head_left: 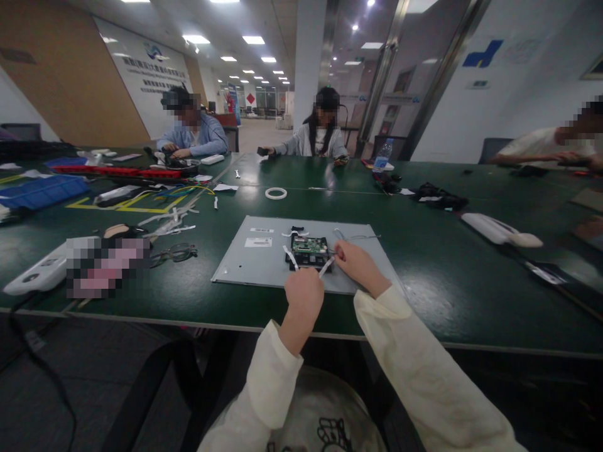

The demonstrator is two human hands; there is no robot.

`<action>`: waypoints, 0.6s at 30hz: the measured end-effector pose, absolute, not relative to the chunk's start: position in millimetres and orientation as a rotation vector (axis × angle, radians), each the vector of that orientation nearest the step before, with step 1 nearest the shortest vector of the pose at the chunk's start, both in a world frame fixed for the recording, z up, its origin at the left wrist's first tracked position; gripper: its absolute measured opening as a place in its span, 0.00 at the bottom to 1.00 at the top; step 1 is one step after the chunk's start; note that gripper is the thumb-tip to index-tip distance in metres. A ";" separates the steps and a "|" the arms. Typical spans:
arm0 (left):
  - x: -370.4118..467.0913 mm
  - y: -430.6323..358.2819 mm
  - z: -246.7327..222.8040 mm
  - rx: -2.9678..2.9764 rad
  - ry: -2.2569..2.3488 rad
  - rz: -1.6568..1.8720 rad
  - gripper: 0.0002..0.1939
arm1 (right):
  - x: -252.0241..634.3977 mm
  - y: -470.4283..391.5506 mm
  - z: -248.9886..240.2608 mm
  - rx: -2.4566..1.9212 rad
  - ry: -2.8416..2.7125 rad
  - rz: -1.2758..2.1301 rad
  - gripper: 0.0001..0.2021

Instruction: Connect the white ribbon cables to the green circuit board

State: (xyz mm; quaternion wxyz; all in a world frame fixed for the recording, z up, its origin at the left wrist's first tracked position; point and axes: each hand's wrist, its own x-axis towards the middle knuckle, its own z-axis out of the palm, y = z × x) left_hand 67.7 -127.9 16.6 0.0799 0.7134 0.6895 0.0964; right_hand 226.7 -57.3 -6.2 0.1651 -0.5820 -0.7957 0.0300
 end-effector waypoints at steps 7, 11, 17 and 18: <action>65.3 -131.0 19.7 2.136 2.044 0.242 0.16 | 229.3 -58.7 -3.6 -1.640 -2.249 0.067 0.09; 63.4 -131.2 18.7 2.148 2.043 0.252 0.15 | 233.9 -56.6 -4.1 -1.664 -2.223 0.019 0.10; 62.6 -131.5 20.0 2.138 2.049 0.269 0.15 | 237.6 -55.4 -4.2 -1.696 -2.208 0.014 0.11; 62.5 -131.5 20.2 2.138 2.049 0.273 0.15 | 237.5 -55.5 -4.3 -1.690 -2.210 0.023 0.11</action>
